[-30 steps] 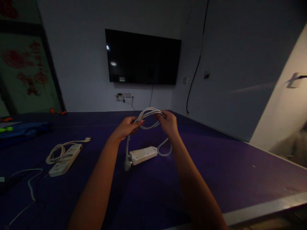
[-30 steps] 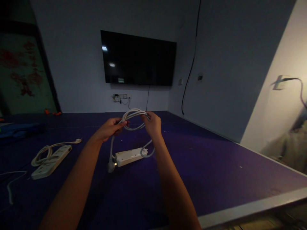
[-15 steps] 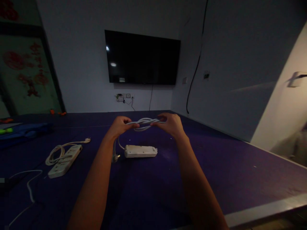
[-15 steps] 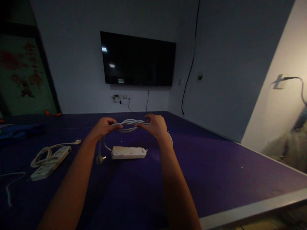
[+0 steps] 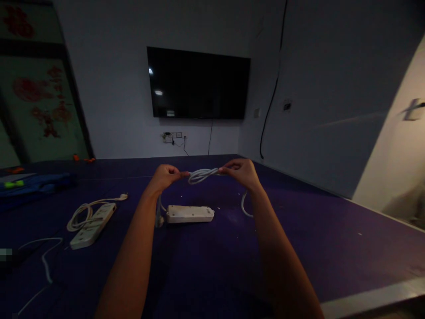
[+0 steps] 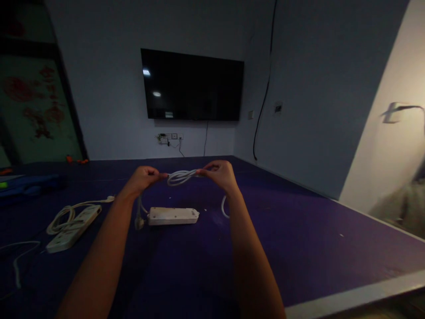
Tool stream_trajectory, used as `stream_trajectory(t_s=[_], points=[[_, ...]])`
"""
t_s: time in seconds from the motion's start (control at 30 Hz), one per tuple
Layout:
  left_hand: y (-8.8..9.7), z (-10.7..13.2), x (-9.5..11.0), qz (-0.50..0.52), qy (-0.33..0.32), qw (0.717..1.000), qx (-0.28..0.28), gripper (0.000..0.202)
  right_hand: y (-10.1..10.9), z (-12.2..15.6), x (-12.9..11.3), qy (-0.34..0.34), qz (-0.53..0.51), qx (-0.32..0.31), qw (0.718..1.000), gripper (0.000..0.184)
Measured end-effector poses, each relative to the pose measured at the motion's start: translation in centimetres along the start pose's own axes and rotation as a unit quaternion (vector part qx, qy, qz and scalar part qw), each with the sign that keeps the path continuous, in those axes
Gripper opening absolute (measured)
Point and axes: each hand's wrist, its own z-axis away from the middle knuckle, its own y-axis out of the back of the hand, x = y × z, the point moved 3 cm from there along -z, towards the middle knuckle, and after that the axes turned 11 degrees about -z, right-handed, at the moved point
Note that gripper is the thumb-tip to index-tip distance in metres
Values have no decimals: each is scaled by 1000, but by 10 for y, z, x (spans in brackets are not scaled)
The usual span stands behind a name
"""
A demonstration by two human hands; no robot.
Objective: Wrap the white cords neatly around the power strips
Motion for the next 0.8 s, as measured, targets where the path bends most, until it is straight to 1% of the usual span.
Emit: stream_trajectory(t_s=[0.1,0.2,0.3,0.4,0.47,0.53,0.6,0.67,0.73,0.8], points=[[6,0,-4,40,0,999,-7,39,-8,-2,1,-34,-92,-6,995,40],[12,2,-7,53,-5,997,-56,30,-16,-1,-5,-58,-183,18,981,42],[11,5,-10,24,-14,990,-138,22,-21,0,-11,-75,-247,69,964,42],[0,8,-12,27,-25,972,-232,23,-23,0,-11,-78,-272,126,951,45],[-9,11,-11,78,-24,955,-286,29,-24,0,-6,-85,-270,156,946,46],[-17,13,-7,167,-22,932,-321,33,-23,0,1,-105,-266,176,942,47],[-21,13,2,273,-23,906,-324,34,-23,0,9,-125,-265,179,939,48],[-23,12,13,375,-21,878,-297,34,-26,-1,16,-140,-264,166,940,48],[-25,9,24,459,-7,855,-242,34,-31,-2,22,-162,-258,137,943,46],[-26,5,32,504,10,845,-181,32,-40,-2,25,-192,-249,90,945,41]])
